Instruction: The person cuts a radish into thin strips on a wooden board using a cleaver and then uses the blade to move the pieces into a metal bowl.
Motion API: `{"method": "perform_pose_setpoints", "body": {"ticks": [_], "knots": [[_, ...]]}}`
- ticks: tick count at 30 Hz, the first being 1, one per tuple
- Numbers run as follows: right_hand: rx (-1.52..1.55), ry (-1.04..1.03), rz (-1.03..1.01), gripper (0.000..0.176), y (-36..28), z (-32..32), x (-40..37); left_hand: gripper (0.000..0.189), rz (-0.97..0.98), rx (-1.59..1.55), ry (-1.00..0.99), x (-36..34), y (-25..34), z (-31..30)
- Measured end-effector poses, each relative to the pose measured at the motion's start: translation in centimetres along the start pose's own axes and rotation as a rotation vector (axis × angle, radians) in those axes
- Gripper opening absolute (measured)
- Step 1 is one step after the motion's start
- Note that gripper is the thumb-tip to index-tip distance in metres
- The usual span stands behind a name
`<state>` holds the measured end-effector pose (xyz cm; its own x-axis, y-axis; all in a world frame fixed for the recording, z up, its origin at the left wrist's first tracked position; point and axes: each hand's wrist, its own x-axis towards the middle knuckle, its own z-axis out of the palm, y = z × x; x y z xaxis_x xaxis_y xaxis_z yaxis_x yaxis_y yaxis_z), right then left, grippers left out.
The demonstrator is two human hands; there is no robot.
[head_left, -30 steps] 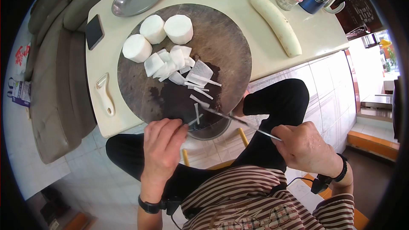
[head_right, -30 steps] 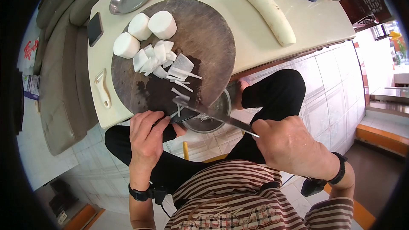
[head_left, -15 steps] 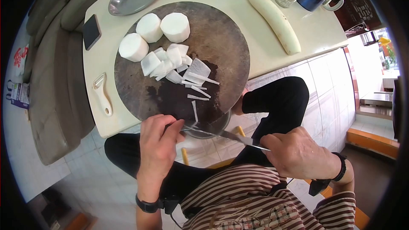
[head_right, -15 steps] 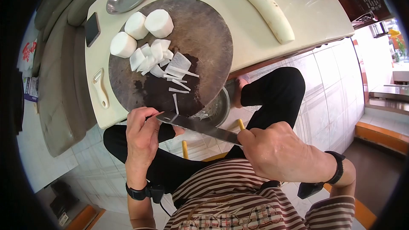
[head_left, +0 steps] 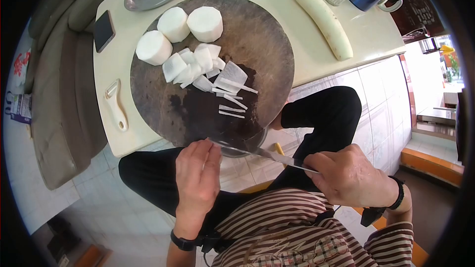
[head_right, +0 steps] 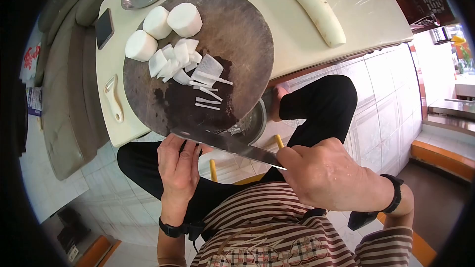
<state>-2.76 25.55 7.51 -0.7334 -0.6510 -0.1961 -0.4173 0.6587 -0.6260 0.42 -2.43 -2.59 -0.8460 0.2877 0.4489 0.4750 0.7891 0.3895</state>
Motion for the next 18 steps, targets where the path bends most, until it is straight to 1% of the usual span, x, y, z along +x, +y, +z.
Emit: {"method": "perform_pose_setpoints", "body": {"ticks": [2, 5, 7, 10, 18], "knots": [[-0.003, -0.016, -0.025, 0.013, 0.0, 0.1, 0.7, 0.031, -0.013, 0.01, 0.002, -0.4, 0.1, 0.3], [-0.046, 0.026, -0.055, 0.013, 0.3, 0.0, 1.7, 0.03, -0.035, 0.022, 0.004, -0.8, 0.1, 0.4], [-0.107, -0.019, -0.096, 0.012, 0.7, -0.3, 2.3, 0.029, -0.035, 0.037, -0.026, -1.0, 0.2, 0.3], [-0.101, -0.036, -0.139, 0.011, 0.9, -0.7, 3.1, 0.029, -0.035, 0.05, -0.01, -1.1, 0.3, 0.4], [-0.153, -0.083, -0.165, 0.01, 0.6, -1.3, 3.9, 0.03, -0.056, 0.051, -0.039, -1.1, 0.5, 0.2]]}}
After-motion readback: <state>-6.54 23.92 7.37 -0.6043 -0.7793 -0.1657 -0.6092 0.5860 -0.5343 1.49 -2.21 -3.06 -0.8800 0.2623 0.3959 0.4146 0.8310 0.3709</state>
